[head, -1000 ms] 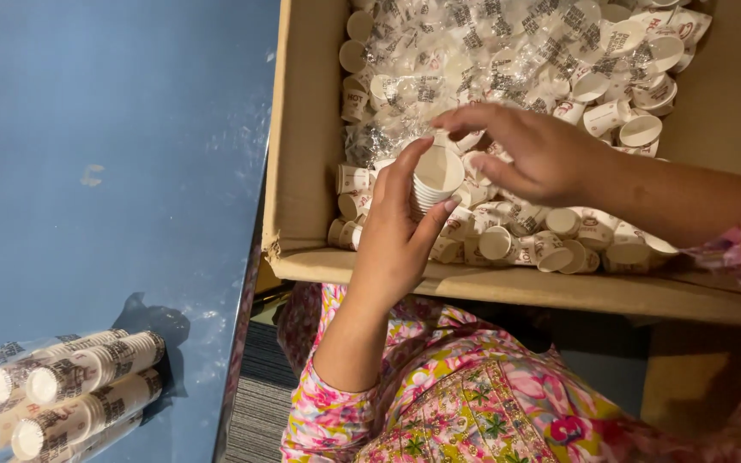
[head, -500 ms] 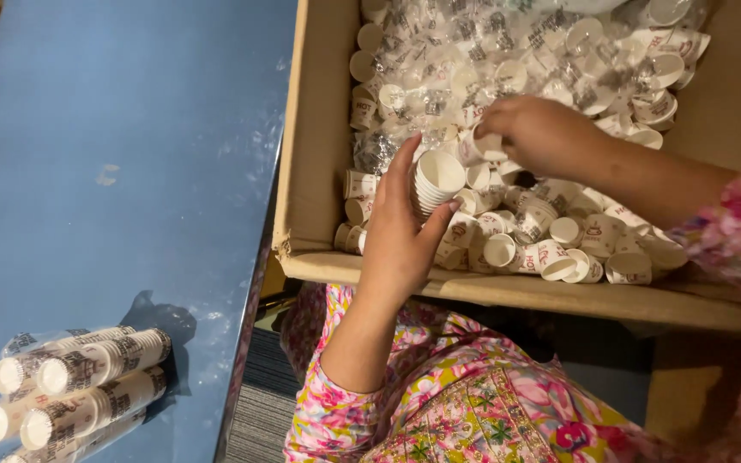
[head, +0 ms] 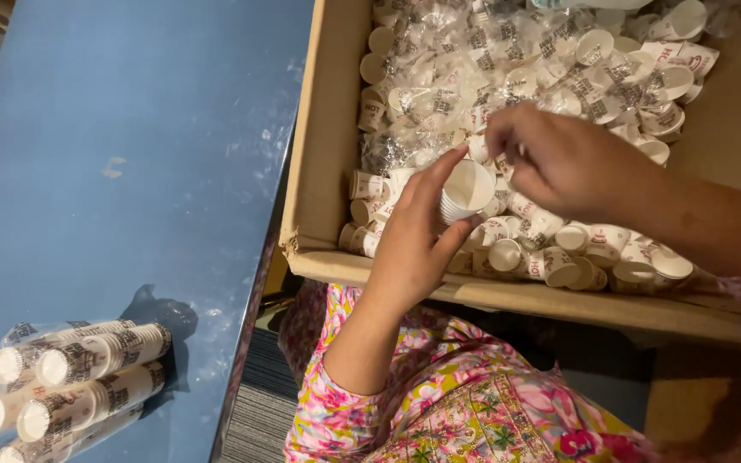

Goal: Stacking and arranging paper cups into plastic packaging bundles.

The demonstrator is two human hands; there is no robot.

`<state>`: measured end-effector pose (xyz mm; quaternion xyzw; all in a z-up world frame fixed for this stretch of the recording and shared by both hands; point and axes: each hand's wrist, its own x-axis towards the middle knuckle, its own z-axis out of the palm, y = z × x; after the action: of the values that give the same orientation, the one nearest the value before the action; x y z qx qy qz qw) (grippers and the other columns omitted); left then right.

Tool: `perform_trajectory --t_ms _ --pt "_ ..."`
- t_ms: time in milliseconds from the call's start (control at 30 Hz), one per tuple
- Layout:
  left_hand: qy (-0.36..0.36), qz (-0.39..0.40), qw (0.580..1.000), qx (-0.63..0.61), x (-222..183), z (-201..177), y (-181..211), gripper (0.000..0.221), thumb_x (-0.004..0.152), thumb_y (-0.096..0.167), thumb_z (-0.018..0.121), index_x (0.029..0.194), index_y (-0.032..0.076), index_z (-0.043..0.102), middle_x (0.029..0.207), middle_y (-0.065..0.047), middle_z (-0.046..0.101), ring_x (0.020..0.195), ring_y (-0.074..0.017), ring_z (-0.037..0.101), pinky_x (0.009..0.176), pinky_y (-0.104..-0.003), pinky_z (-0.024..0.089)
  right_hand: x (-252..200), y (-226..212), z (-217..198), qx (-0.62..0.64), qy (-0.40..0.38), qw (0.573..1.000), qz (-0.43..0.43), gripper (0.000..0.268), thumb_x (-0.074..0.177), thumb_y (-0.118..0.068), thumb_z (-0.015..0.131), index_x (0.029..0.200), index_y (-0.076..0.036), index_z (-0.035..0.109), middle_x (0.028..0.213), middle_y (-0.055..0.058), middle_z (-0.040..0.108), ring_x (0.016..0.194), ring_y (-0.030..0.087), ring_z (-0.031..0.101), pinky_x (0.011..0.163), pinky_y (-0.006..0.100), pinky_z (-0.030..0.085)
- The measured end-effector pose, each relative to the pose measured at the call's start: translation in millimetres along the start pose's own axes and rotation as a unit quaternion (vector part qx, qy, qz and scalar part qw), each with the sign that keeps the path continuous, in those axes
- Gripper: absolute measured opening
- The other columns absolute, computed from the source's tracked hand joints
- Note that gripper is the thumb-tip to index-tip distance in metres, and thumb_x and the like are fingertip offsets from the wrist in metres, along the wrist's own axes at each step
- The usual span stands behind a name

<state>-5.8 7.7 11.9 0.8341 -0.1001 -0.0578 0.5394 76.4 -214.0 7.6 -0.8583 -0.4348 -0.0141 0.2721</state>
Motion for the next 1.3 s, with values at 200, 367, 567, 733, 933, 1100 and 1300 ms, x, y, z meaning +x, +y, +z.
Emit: perform_trajectory --t_ms 200,367,567,733,933,1100,1300 --pt "0.034 0.102 0.993 0.046 4.4 7.9 -22.1 0.073 0.088 0.008 0.076 0.153 0.014 0.044 0.145 -0.019 0.058 0.136 -0.0363 0.058 0.112 -0.041 0.047 -2.7 77.9 85.5 0.056 -0.222 0.948 0.221 0.035 0.08 -0.004 0.061 0.114 -0.008 0.068 0.103 0.018 0.072 0.097 0.036 0.07 0.086 0.048 0.054" --pt "0.028 0.05 0.998 0.034 5.5 4.7 -11.0 0.071 0.087 0.009 0.075 0.151 0.015 0.046 0.142 -0.018 0.059 0.13 -0.0352 0.061 0.106 -0.04 0.05 -38.2 109.1 179.7 0.052 -0.193 0.957 0.209 0.047 0.066 -0.004 0.068 0.113 -0.004 0.068 0.104 0.02 0.073 0.1 0.037 0.07 0.087 0.045 0.056" --pt "0.063 0.087 0.994 0.027 7.8 7.9 -23.1 0.071 0.089 0.009 0.077 0.151 0.014 0.045 0.141 -0.019 0.06 0.131 -0.0368 0.06 0.109 -0.041 0.049 -5.2 82.7 117.9 0.092 -0.139 0.932 0.321 0.031 0.086 -0.01 0.064 0.116 -0.004 0.07 0.098 0.022 0.075 0.086 0.035 0.074 0.079 0.045 0.057" --pt "0.09 0.049 0.991 0.081 12.7 19.1 -19.4 0.076 0.087 0.014 0.079 0.155 0.02 0.045 0.134 -0.014 0.063 0.116 -0.0313 0.065 0.1 -0.042 0.053 12.6 25.9 36.7 0.035 0.021 0.971 0.234 0.022 0.097 -0.015 0.071 0.115 -0.001 0.071 0.1 0.018 0.074 0.082 0.028 0.073 0.072 0.041 0.057" --pt "0.235 0.127 0.937 0.224 24.7 44.3 -11.1 0.106 0.078 0.016 0.081 0.164 0.022 0.019 0.134 -0.012 0.061 0.117 -0.0332 0.061 0.097 -0.055 0.043 -9.4 -42.4 -33.6 -0.06 0.12 0.989 0.069 0.038 0.1 -0.011 0.072 0.136 -0.006 0.064 0.11 0.017 0.072 0.087 0.027 0.071 0.075 0.038 0.057" --pt "0.134 0.077 0.957 0.245 43.9 49.5 -3.6 0.107 0.077 0.015 0.081 0.163 0.009 0.018 0.124 -0.019 0.062 0.103 -0.0393 0.061 0.085 -0.055 0.048 -14.0 -33.2 -38.5 -0.037 0.052 0.988 0.137 0.046 0.093 -0.018 0.07 0.137 -0.013 0.059 0.104 0.013 0.074 0.088 0.028 0.073 0.075 0.041 0.057" --pt "0.115 0.105 0.979 0.13 18.3 24.7 -38.7 0.109 0.084 0.01 0.081 0.164 -0.003 0.008 0.13 -0.028 0.059 0.113 -0.0454 0.063 0.096 -0.048 0.053 14.7 -35.0 -18.4 0.063 -0.054 0.99 0.118 0.062 0.086 -0.025 0.071 0.144 -0.017 0.052 0.094 0.007 0.077 0.084 0.026 0.075 0.074 0.041 0.057"
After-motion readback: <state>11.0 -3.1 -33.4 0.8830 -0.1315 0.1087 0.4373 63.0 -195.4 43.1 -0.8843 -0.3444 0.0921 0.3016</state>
